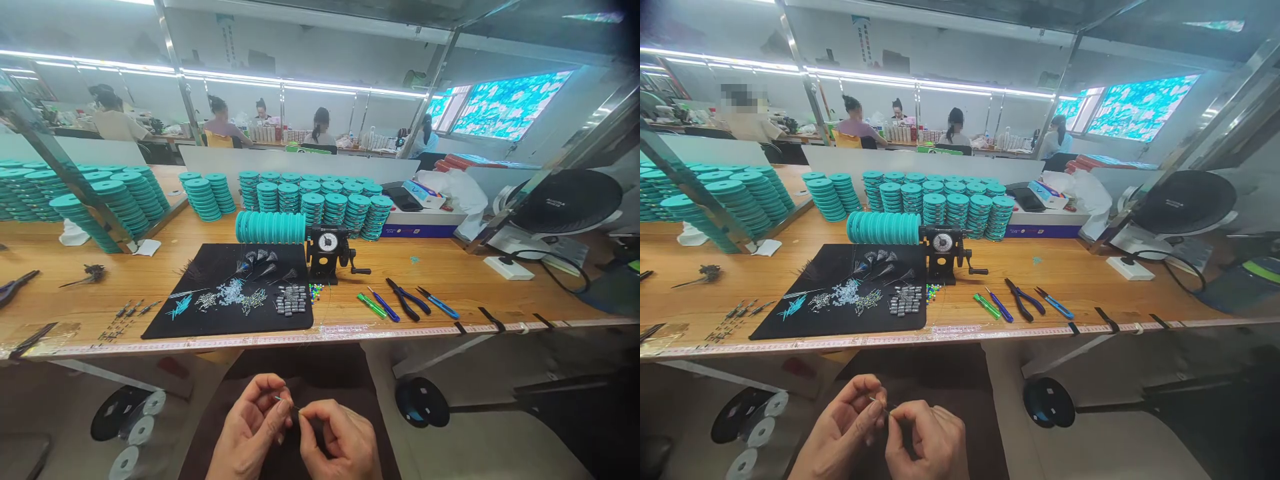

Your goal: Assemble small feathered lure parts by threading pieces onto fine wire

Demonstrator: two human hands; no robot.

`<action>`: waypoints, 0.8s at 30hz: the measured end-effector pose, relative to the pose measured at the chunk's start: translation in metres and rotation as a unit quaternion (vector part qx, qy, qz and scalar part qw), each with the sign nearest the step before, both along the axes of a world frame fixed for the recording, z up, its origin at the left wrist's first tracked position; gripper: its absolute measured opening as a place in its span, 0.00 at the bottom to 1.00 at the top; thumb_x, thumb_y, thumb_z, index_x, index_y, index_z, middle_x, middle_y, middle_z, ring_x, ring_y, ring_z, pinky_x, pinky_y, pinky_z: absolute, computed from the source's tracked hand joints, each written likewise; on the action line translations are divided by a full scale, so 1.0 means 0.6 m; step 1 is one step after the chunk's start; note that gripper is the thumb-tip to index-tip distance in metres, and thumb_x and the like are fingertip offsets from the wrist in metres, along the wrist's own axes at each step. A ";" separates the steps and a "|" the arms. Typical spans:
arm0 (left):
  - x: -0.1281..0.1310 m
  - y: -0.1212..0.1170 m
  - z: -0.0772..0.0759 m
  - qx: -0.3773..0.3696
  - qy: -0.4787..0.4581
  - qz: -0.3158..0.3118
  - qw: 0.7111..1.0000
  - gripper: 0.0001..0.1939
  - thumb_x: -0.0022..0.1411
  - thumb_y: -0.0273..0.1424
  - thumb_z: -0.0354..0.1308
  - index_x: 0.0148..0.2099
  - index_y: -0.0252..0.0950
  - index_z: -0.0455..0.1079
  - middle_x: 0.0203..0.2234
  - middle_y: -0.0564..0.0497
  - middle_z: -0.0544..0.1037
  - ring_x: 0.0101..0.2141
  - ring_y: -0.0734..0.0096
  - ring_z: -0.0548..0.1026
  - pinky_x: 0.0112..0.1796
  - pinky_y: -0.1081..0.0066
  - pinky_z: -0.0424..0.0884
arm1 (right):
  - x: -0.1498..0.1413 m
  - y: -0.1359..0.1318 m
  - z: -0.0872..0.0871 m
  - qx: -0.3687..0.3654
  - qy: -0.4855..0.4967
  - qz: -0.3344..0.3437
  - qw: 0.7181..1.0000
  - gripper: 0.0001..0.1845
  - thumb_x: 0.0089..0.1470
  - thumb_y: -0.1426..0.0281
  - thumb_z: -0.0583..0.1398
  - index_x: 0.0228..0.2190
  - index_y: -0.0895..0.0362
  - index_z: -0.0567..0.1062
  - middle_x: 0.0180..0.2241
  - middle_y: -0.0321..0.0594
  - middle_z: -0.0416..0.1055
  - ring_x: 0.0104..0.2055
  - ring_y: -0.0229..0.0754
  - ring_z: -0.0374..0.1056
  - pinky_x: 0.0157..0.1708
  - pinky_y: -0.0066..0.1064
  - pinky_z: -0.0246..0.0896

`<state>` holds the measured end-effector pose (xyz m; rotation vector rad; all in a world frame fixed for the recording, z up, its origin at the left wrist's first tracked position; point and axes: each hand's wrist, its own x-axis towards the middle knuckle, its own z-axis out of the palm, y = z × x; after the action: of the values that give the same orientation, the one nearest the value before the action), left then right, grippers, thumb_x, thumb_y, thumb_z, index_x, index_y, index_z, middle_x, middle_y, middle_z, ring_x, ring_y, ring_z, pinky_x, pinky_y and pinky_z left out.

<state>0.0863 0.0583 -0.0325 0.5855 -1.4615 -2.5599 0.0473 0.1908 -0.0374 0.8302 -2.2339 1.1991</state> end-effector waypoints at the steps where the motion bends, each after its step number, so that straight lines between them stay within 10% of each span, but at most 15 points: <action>1: 0.000 0.001 0.002 -0.004 0.000 0.000 1.000 0.19 0.48 0.38 0.73 0.38 0.36 0.71 0.25 0.54 0.75 0.23 0.77 0.70 0.21 0.79 0.62 | 0.000 0.000 0.001 0.002 0.000 0.000 1.000 0.09 0.55 0.74 0.57 0.23 0.56 0.73 0.13 0.25 0.50 0.12 0.31 0.49 0.15 0.27 0.44; 24: -0.001 0.009 0.012 -0.013 -0.013 0.005 1.000 0.19 0.46 0.39 0.73 0.36 0.36 0.71 0.25 0.54 0.74 0.21 0.79 0.68 0.21 0.80 0.62 | -0.003 0.002 0.004 0.007 0.032 -0.002 0.999 0.10 0.55 0.74 0.58 0.23 0.55 0.72 0.11 0.26 0.54 0.11 0.32 0.52 0.15 0.27 0.48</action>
<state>0.0860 0.0638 -0.0252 0.6213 -1.4942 -2.5318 0.0455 0.1921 -0.0352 0.8565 -2.1943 1.1399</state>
